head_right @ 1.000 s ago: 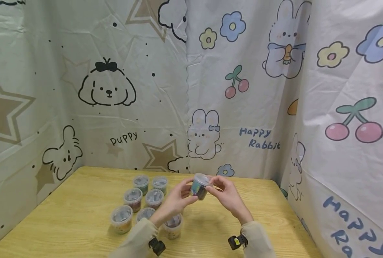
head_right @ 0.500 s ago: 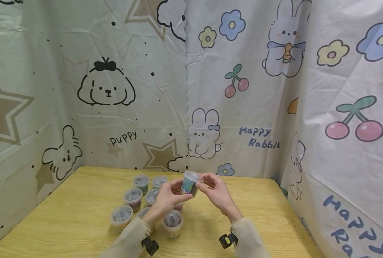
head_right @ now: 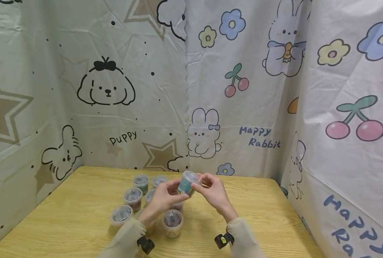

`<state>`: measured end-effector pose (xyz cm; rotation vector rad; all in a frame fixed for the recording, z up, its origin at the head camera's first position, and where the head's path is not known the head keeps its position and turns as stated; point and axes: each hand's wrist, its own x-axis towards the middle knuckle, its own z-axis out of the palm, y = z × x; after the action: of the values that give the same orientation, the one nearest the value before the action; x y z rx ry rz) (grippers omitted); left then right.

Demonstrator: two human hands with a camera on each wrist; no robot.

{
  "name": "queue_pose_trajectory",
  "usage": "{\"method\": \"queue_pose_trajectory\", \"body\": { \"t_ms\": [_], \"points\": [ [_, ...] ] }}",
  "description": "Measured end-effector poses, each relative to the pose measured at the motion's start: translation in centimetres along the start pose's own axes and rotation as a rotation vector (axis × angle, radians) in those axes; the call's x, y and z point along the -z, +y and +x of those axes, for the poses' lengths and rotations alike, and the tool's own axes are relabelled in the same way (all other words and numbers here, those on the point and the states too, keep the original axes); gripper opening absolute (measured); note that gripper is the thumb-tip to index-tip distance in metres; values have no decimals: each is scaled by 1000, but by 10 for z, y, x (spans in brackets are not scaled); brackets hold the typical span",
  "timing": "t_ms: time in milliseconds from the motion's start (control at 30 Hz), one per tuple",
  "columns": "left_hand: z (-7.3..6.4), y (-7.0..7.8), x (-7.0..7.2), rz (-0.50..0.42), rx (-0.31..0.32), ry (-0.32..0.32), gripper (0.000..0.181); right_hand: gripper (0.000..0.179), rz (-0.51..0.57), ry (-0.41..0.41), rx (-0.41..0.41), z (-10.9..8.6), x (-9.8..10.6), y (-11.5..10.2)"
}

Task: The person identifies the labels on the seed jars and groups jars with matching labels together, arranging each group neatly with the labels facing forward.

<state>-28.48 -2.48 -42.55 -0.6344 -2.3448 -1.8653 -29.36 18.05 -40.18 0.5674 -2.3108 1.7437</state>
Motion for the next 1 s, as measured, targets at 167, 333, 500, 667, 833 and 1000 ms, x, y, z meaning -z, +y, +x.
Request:
{"method": "queue_pose_trajectory", "body": {
  "t_ms": [167,333,500,667,833,1000],
  "points": [
    [4,-1,9,-98,118,-138,49,26,43,-83,10,0,5,5],
    [6,-2,10,-88,144,-109,52,23,23,-77,-21,0,3,4],
    [3,0,3,54,78,18,53,24,-73,20,-53,-3,-7,-9],
    [0,4,-2,204,13,122,55,28,-90,83,-74,-3,-16,-17],
    [1,2,2,145,-7,74,54,27,-55,78,-81,-1,-15,-13],
    [3,1,10,30,48,0,54,26,-39,54,-76,0,-13,-10]
  ]
}}
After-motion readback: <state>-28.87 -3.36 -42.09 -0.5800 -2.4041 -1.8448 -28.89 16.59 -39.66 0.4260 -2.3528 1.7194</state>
